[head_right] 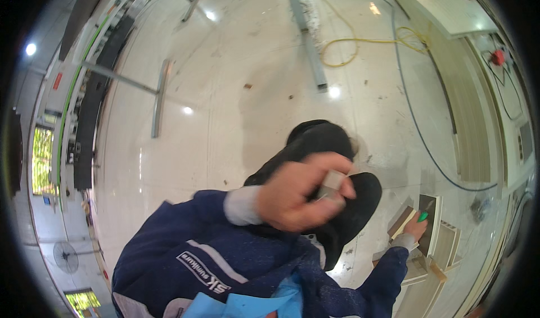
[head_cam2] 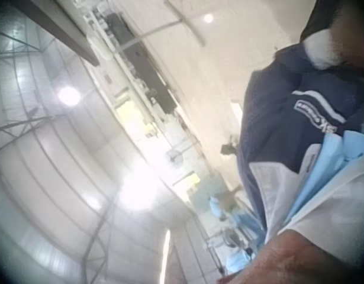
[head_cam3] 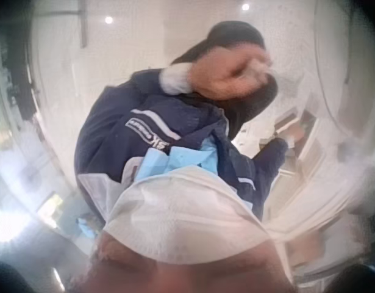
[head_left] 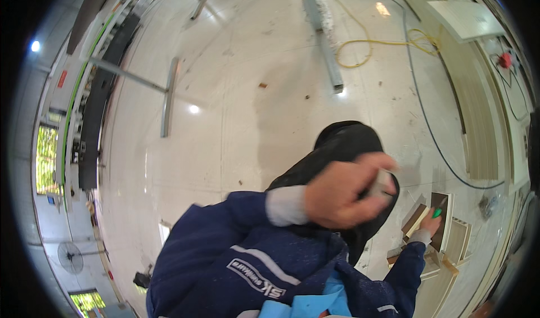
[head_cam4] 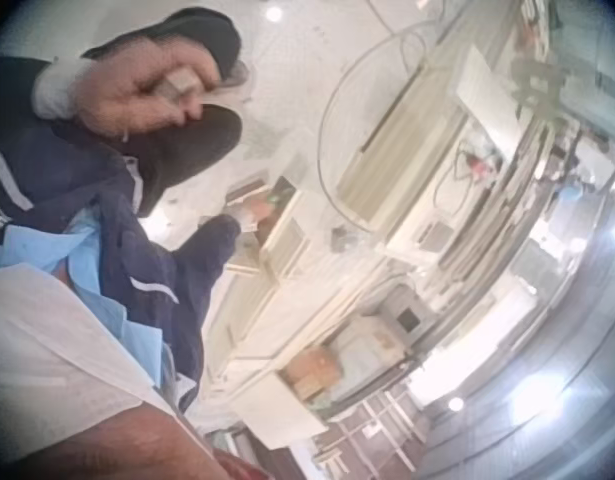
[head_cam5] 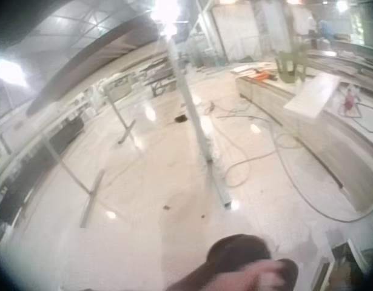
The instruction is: The person trims small white wooden pieces using a green utility knife on a dark brown table. They then move to the floor and continue trimming similar pieces, occasionally picking up and inspecting them.
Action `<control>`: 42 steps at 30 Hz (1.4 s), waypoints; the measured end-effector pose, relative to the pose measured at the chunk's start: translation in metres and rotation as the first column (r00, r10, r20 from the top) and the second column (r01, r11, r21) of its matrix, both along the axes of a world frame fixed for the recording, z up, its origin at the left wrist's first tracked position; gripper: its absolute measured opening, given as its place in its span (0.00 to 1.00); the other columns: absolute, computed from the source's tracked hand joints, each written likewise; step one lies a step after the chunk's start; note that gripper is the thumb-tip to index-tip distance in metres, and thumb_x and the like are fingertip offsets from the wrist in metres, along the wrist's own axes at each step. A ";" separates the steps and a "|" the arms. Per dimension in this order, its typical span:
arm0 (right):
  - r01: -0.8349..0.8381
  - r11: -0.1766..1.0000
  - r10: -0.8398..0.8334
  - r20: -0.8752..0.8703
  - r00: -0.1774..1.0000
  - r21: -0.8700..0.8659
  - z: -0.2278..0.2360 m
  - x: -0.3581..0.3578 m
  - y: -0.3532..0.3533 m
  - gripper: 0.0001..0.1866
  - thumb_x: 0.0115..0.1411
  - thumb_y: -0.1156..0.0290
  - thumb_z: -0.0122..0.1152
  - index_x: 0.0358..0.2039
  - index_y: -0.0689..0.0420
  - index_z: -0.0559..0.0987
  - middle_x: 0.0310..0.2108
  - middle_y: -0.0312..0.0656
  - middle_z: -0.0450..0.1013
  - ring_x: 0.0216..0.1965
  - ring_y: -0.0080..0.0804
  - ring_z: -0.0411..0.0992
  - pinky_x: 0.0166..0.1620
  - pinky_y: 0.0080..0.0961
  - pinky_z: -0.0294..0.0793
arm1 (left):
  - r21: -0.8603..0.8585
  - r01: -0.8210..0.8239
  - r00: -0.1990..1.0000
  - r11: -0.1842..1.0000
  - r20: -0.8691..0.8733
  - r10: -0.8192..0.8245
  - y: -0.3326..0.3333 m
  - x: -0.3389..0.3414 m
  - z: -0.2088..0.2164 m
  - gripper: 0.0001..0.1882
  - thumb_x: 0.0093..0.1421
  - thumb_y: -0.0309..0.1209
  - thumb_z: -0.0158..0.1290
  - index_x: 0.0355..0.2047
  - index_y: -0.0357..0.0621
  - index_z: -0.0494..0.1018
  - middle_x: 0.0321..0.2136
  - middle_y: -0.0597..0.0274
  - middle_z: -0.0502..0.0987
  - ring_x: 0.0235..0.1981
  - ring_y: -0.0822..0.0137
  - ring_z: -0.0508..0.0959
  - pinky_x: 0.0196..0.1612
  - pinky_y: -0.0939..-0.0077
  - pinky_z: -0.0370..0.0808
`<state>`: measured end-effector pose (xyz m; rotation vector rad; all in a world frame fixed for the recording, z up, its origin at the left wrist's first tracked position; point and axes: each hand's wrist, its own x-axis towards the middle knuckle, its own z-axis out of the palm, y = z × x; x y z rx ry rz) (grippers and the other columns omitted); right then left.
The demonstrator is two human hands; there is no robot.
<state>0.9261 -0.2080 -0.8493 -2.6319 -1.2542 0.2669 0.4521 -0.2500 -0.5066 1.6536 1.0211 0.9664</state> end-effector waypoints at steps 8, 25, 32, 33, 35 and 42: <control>0.204 0.934 -0.186 0.086 0.979 -0.295 -0.146 0.002 -0.127 0.33 0.70 0.44 0.57 0.59 0.63 0.75 0.75 0.60 0.51 0.76 0.54 0.49 0.73 0.53 0.56 | -0.291 -0.735 0.677 0.613 -0.252 0.692 0.055 -0.162 -0.041 0.19 0.67 0.25 0.54 0.57 0.47 0.67 0.38 0.68 0.73 0.39 0.71 0.79 0.46 0.73 0.80; 0.178 0.904 -0.216 -0.056 0.975 -0.390 -0.102 0.001 -0.105 0.30 0.68 0.54 0.63 0.58 0.68 0.75 0.75 0.63 0.51 0.75 0.58 0.53 0.75 0.41 0.54 | -0.400 -0.553 0.768 0.731 -0.585 0.262 0.236 -0.047 -0.380 0.21 0.70 0.42 0.49 0.50 0.41 0.82 0.35 0.55 0.85 0.38 0.62 0.83 0.44 0.68 0.77; 0.200 0.854 -0.306 -0.154 0.939 -0.480 -0.032 0.015 -0.103 0.19 0.70 0.57 0.60 0.48 0.61 0.79 0.58 0.60 0.72 0.58 0.56 0.72 0.57 0.48 0.71 | -0.171 -0.689 0.544 0.704 -0.765 0.346 0.439 0.003 -0.452 0.24 0.65 0.50 0.59 0.52 0.48 0.81 0.47 0.54 0.85 0.49 0.53 0.84 0.54 0.60 0.78; 0.178 0.875 -0.273 -0.154 0.949 -0.451 -0.022 0.012 -0.102 0.16 0.69 0.60 0.61 0.40 0.62 0.78 0.44 0.57 0.77 0.44 0.53 0.77 0.44 0.47 0.74 | -0.138 -0.710 0.511 0.690 -0.776 0.371 0.457 0.011 -0.457 0.24 0.65 0.50 0.59 0.54 0.48 0.80 0.47 0.54 0.85 0.49 0.53 0.84 0.54 0.60 0.78; 0.185 0.881 -0.330 -0.285 0.900 -0.435 -0.002 -0.001 -0.101 0.14 0.67 0.61 0.63 0.39 0.61 0.78 0.39 0.55 0.78 0.39 0.50 0.78 0.41 0.44 0.75 | -0.127 -0.766 0.433 0.630 -0.826 0.361 0.486 0.023 -0.465 0.25 0.64 0.49 0.59 0.56 0.49 0.79 0.48 0.56 0.85 0.50 0.55 0.84 0.54 0.60 0.78; 0.087 0.928 -0.226 -0.364 0.904 -0.362 0.013 -0.047 -0.050 0.15 0.67 0.63 0.64 0.32 0.61 0.74 0.24 0.47 0.71 0.26 0.39 0.70 0.34 0.38 0.71 | -0.477 -0.605 0.731 0.638 -0.650 0.207 0.499 0.011 -0.468 0.23 0.66 0.47 0.60 0.53 0.44 0.79 0.41 0.63 0.85 0.37 0.66 0.81 0.42 0.70 0.77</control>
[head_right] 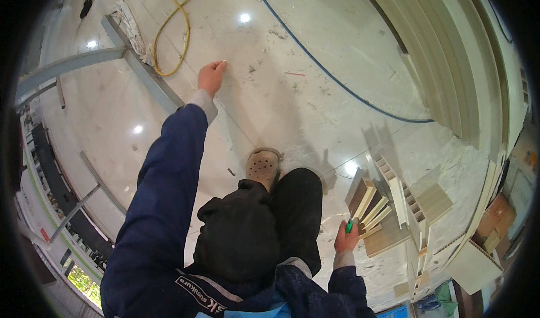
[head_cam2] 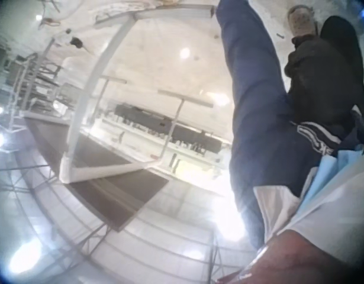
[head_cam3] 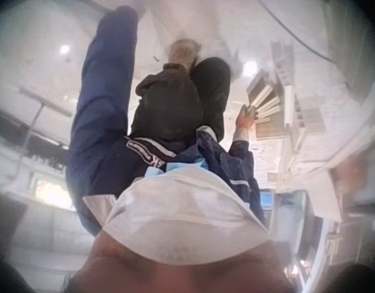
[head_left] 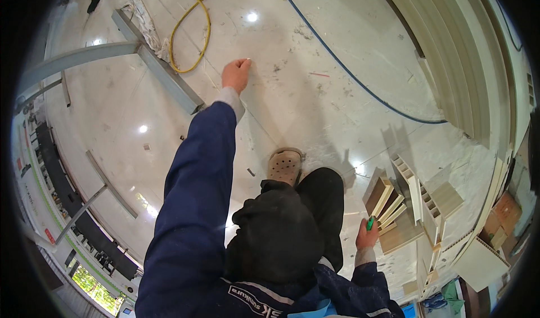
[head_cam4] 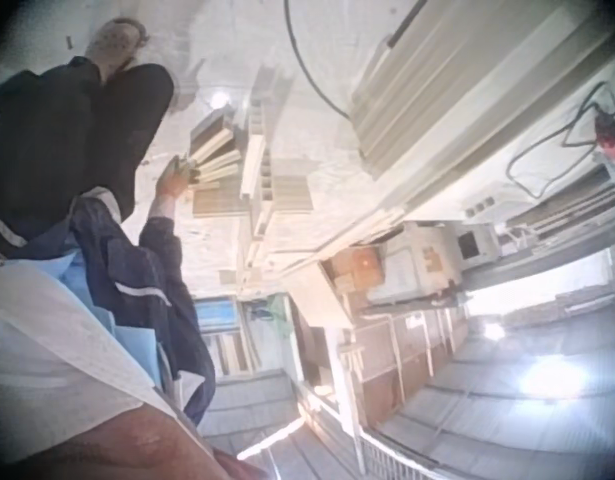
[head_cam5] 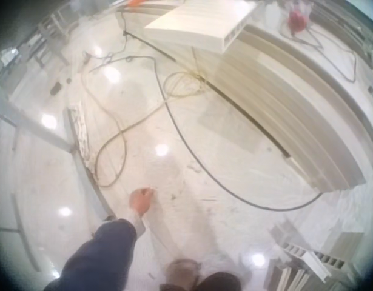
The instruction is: The person trims small white wooden pieces using a green utility knife on a dark brown table. They then move to the floor and continue trimming similar pieces, occasionally picking up and inspecting them.
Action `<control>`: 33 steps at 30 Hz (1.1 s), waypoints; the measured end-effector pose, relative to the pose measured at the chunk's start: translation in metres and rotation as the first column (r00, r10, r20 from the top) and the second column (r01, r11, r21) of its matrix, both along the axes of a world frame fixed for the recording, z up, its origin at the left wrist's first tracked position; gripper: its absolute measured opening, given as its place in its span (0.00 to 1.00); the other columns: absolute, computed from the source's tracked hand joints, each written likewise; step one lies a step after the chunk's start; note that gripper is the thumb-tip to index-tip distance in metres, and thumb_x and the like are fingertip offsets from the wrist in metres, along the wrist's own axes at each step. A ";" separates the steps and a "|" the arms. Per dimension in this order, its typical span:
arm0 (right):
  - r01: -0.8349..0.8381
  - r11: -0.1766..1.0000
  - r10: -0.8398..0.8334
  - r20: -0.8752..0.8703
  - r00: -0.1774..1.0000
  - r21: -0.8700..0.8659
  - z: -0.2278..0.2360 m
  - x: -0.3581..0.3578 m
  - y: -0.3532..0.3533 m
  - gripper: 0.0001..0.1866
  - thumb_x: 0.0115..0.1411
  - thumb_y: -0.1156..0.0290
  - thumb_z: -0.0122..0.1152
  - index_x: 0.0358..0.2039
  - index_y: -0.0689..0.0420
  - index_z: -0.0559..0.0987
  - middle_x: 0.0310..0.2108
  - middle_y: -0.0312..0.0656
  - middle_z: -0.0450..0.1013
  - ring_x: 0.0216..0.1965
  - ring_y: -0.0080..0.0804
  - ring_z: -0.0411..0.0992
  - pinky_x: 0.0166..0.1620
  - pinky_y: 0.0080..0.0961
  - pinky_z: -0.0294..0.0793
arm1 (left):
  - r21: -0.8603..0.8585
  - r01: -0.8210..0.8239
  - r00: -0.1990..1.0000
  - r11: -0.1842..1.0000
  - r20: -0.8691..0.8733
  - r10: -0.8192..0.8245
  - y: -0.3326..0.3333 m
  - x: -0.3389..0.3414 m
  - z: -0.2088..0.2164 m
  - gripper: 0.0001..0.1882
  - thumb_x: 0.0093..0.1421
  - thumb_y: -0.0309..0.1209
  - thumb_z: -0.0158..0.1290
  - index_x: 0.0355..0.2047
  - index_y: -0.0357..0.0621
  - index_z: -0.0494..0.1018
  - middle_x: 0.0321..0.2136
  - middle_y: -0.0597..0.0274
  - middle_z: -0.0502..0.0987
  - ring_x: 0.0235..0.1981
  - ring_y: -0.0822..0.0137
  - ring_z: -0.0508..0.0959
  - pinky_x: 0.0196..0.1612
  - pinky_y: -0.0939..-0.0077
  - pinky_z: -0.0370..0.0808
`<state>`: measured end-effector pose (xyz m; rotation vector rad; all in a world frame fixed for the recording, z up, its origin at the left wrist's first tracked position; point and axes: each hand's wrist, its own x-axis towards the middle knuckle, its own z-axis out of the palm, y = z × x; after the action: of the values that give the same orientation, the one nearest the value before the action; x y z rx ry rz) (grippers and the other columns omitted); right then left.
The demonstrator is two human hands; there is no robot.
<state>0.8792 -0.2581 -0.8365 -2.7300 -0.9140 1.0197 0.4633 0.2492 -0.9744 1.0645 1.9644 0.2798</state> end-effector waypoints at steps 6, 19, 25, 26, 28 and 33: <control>0.260 0.940 -0.163 -0.377 0.912 0.222 0.001 -0.034 0.140 0.10 0.69 0.67 0.62 0.38 0.62 0.79 0.25 0.37 0.73 0.26 0.26 0.70 0.32 0.28 0.70 | -0.141 -0.225 0.584 0.964 0.772 0.249 -0.068 0.034 0.084 0.23 0.70 0.32 0.57 0.64 0.43 0.73 0.38 0.73 0.75 0.30 0.80 0.67 0.33 0.82 0.68; 0.578 0.725 0.100 -0.888 0.449 0.374 0.093 -0.194 0.283 0.13 0.65 0.71 0.71 0.47 0.60 0.80 0.32 0.33 0.77 0.31 0.18 0.74 0.31 0.17 0.72 | -0.173 -0.289 0.139 0.942 0.965 0.220 -0.129 0.081 0.243 0.25 0.68 0.27 0.57 0.63 0.41 0.66 0.43 0.63 0.78 0.41 0.74 0.77 0.47 0.79 0.74; 0.549 0.748 0.132 -0.894 0.428 0.373 0.181 -0.217 0.259 0.15 0.66 0.73 0.68 0.53 0.61 0.82 0.37 0.30 0.77 0.36 0.17 0.74 0.39 0.17 0.73 | -0.217 -0.214 0.307 0.952 0.911 0.276 -0.174 0.104 0.330 0.24 0.64 0.29 0.57 0.59 0.43 0.67 0.37 0.61 0.77 0.32 0.72 0.76 0.39 0.78 0.73; 0.583 0.744 0.058 -0.901 0.429 0.325 0.200 -0.219 0.247 0.16 0.67 0.74 0.67 0.54 0.61 0.81 0.37 0.30 0.78 0.35 0.17 0.74 0.37 0.16 0.72 | -0.237 -0.235 0.261 0.943 0.919 0.296 -0.189 0.107 0.349 0.22 0.64 0.28 0.56 0.58 0.42 0.67 0.34 0.64 0.76 0.30 0.74 0.74 0.37 0.78 0.72; 0.607 0.745 0.060 -0.935 0.350 0.275 0.242 -0.214 0.214 0.18 0.67 0.74 0.66 0.57 0.62 0.79 0.38 0.31 0.78 0.33 0.16 0.72 0.33 0.15 0.69 | -0.327 -0.251 0.180 0.911 0.909 0.376 -0.223 0.110 0.389 0.23 0.64 0.28 0.56 0.59 0.40 0.68 0.33 0.66 0.76 0.32 0.76 0.74 0.37 0.78 0.72; 0.507 0.861 -0.101 -0.964 0.246 0.039 0.367 -0.194 0.103 0.11 0.62 0.77 0.65 0.44 0.59 0.77 0.32 0.35 0.75 0.26 0.23 0.71 0.28 0.21 0.69 | -0.455 -0.277 0.215 0.846 0.829 0.516 -0.350 0.110 0.497 0.24 0.65 0.32 0.59 0.59 0.37 0.69 0.37 0.66 0.77 0.37 0.75 0.77 0.42 0.78 0.74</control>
<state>0.6857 -0.1555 -0.4692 -1.3601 -0.2159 1.7851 0.5730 -0.1007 -0.4775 0.0393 1.0376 0.7700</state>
